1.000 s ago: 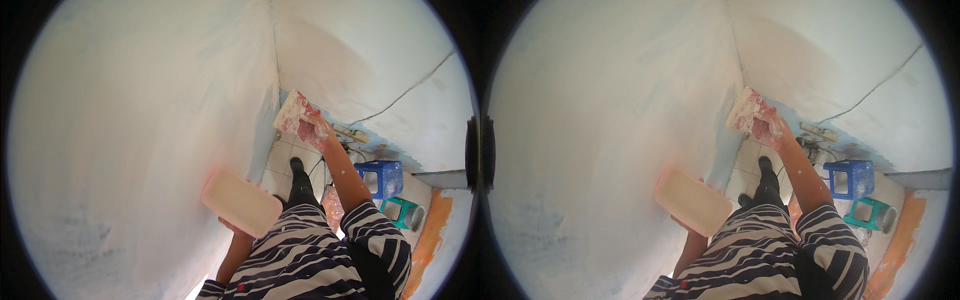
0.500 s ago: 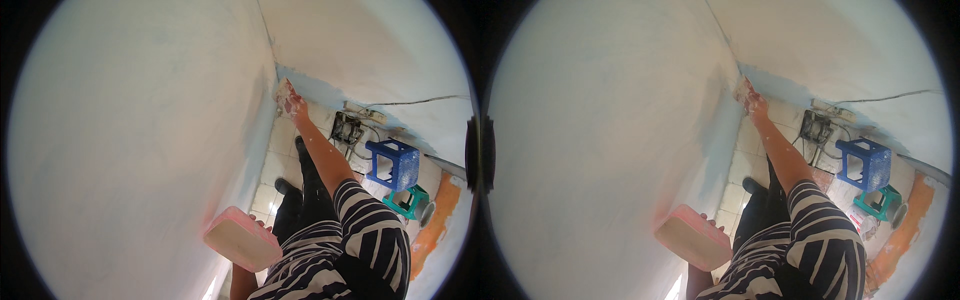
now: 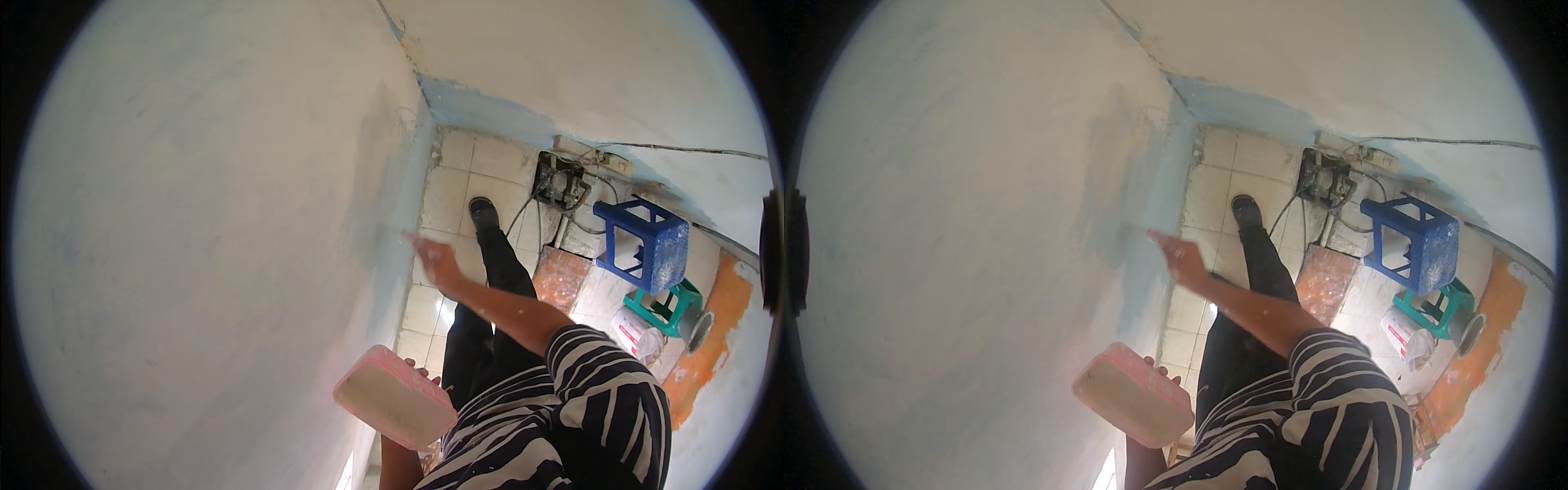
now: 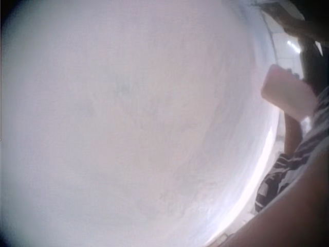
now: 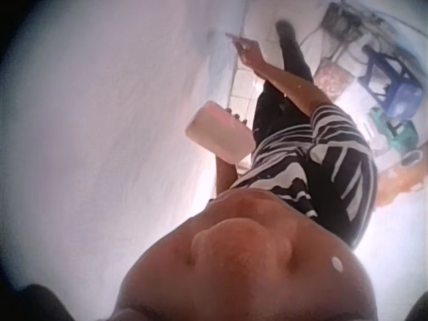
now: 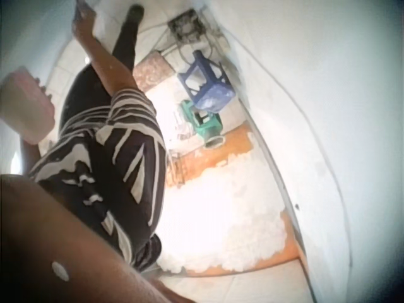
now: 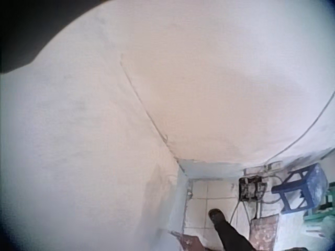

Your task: The person applies white putty to a wall using a putty knife, repeatedly taking the putty from a pink container and smoothing it over the wall surface in a room under repair.

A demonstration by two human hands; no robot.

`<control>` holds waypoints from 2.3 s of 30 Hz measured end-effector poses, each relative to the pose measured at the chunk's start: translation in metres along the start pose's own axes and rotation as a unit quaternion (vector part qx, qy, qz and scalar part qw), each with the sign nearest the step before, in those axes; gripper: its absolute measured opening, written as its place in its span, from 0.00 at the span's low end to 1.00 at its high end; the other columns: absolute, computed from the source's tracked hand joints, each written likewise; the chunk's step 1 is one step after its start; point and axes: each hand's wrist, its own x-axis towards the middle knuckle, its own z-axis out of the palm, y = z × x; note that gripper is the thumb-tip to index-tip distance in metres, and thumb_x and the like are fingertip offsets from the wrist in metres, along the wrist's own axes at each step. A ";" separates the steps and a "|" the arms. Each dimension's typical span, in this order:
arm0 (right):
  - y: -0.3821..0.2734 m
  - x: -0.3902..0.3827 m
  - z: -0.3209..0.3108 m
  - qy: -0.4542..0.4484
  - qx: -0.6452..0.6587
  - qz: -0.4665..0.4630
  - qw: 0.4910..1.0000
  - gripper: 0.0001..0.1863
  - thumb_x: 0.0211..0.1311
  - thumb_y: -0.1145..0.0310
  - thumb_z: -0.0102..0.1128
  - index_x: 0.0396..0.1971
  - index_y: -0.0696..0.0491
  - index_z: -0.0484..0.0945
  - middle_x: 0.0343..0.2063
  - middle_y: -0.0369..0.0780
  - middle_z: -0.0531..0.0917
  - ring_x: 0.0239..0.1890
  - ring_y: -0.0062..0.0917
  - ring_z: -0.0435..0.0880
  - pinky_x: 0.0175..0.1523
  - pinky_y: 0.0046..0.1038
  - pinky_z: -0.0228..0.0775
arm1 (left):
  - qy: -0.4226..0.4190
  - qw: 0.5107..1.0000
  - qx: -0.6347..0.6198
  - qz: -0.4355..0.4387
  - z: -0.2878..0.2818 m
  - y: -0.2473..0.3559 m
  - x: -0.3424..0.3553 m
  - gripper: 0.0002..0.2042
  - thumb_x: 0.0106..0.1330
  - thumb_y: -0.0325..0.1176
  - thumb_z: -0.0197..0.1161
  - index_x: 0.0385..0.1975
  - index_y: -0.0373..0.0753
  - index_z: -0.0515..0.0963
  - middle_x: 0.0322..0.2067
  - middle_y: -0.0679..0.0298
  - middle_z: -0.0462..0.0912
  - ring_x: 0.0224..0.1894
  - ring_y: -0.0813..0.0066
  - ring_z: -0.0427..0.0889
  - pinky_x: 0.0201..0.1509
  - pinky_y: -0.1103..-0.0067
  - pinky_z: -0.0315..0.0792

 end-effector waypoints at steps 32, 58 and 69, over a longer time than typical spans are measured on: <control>0.037 0.084 -0.047 0.181 -0.218 -0.152 0.947 0.17 0.67 0.70 0.44 0.51 0.52 0.79 0.30 0.43 0.85 0.28 0.26 0.81 0.35 0.29 0.74 | 0.020 0.998 0.057 0.004 0.042 -0.008 0.016 0.23 0.64 0.50 0.57 0.57 0.51 0.66 0.49 0.65 0.74 0.48 0.63 0.75 0.54 0.53 0.71; 0.043 0.002 0.008 -0.081 0.079 0.026 0.993 0.21 0.72 0.71 0.41 0.63 0.52 0.68 0.59 0.45 0.75 0.62 0.26 0.72 0.64 0.27 0.61 | 0.012 0.999 0.024 0.033 0.071 -0.013 0.040 0.26 0.63 0.52 0.58 0.59 0.51 0.65 0.52 0.61 0.72 0.49 0.58 0.75 0.56 0.50 0.69; 0.044 0.125 0.009 0.173 0.084 -0.106 0.976 0.24 0.71 0.70 0.42 0.66 0.43 0.63 0.57 0.43 0.77 0.58 0.34 0.77 0.58 0.34 0.68 | -0.111 0.990 -0.062 -0.060 0.087 -0.017 0.052 0.26 0.63 0.49 0.59 0.60 0.52 0.65 0.53 0.63 0.72 0.51 0.59 0.74 0.56 0.52 0.70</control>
